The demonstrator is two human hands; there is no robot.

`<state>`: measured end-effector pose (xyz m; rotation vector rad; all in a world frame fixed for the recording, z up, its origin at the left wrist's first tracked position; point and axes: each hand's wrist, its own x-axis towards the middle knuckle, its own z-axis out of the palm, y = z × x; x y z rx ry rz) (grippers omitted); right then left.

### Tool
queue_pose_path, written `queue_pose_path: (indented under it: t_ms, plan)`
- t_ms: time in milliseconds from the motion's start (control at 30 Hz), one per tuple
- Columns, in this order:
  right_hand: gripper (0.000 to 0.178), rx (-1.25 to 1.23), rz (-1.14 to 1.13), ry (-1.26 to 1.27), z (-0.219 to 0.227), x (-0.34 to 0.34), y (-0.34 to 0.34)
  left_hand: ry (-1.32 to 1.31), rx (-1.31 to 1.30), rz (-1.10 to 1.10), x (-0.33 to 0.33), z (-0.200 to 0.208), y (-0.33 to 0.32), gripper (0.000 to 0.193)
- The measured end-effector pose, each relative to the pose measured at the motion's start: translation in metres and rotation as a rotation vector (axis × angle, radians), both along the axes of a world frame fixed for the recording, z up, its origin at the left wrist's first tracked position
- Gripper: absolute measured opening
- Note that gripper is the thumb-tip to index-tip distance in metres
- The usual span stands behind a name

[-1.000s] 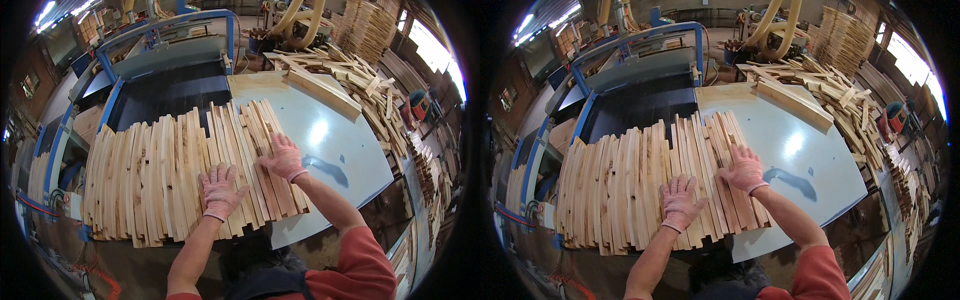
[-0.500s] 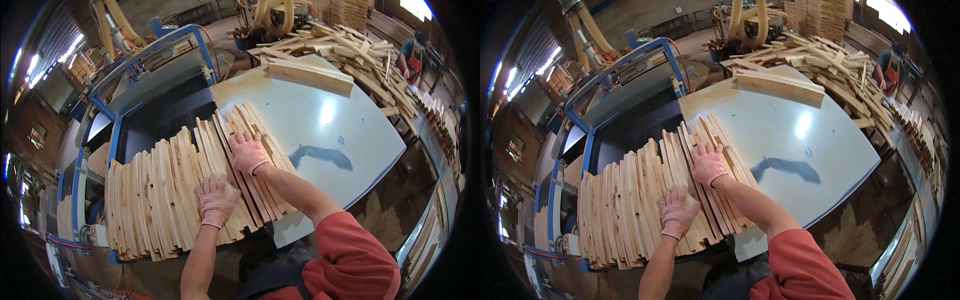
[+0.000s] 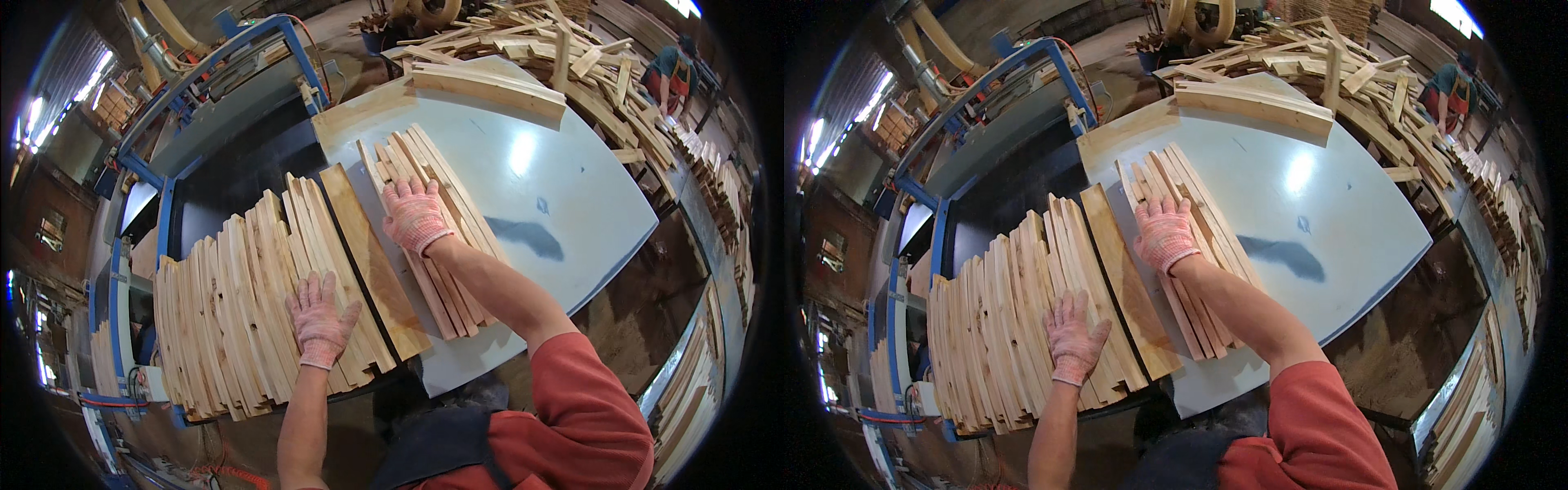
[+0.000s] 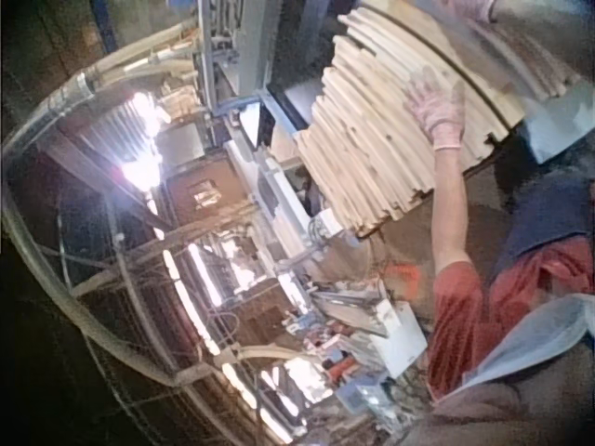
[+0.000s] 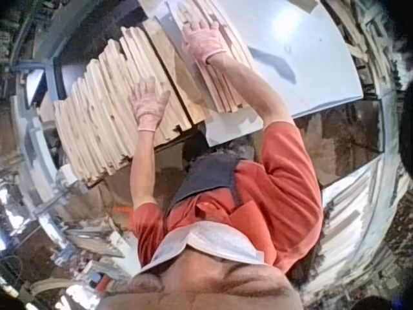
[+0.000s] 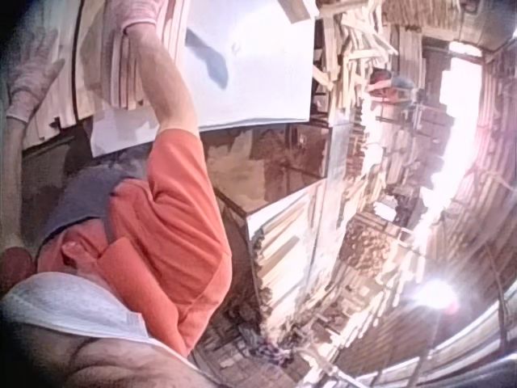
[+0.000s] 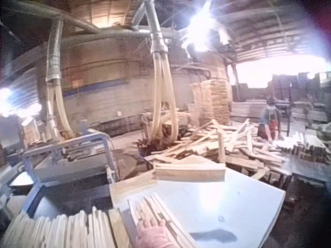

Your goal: The person repeatedly picks up stacks of wooden planks from a metal table and places them onto a conveyor belt. The worker wears gloves and handles the wood by hand, moving the planks in a repetitive cycle between the table and the machine.

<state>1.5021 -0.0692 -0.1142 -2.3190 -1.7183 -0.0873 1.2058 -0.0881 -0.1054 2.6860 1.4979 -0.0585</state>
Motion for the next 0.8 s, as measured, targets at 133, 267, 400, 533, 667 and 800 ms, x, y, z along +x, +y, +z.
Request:
queue_pose_path:
  t_ms: [133,267,400,533,667,800]
  plan:
    - [0.068,0.093,0.171,-0.111,0.003,-0.043,0.005,-0.010,0.052,-0.012,0.000,0.007,-0.003,0.087]
    - [0.063,-0.261,0.269,0.291,0.010,-0.089,0.003,-0.051,0.030,-0.006,-0.003,0.006,-0.001,0.086]
    - [0.055,-0.358,-0.071,0.363,0.007,-0.110,-0.002,-0.401,-0.081,-0.058,-0.038,0.009,0.005,0.084]
    - [0.059,-0.240,-0.113,0.431,-0.005,-0.120,-0.003,-0.856,-0.173,-0.038,-0.131,0.026,0.001,0.071]
    - [0.040,0.035,-0.092,0.808,-0.016,-0.129,-0.003,-0.928,-0.029,0.184,-0.267,0.046,0.001,0.064]
    - [0.044,0.187,-0.099,0.802,-0.028,-0.140,-0.013,-0.769,0.199,0.598,-0.402,0.051,0.007,0.075]
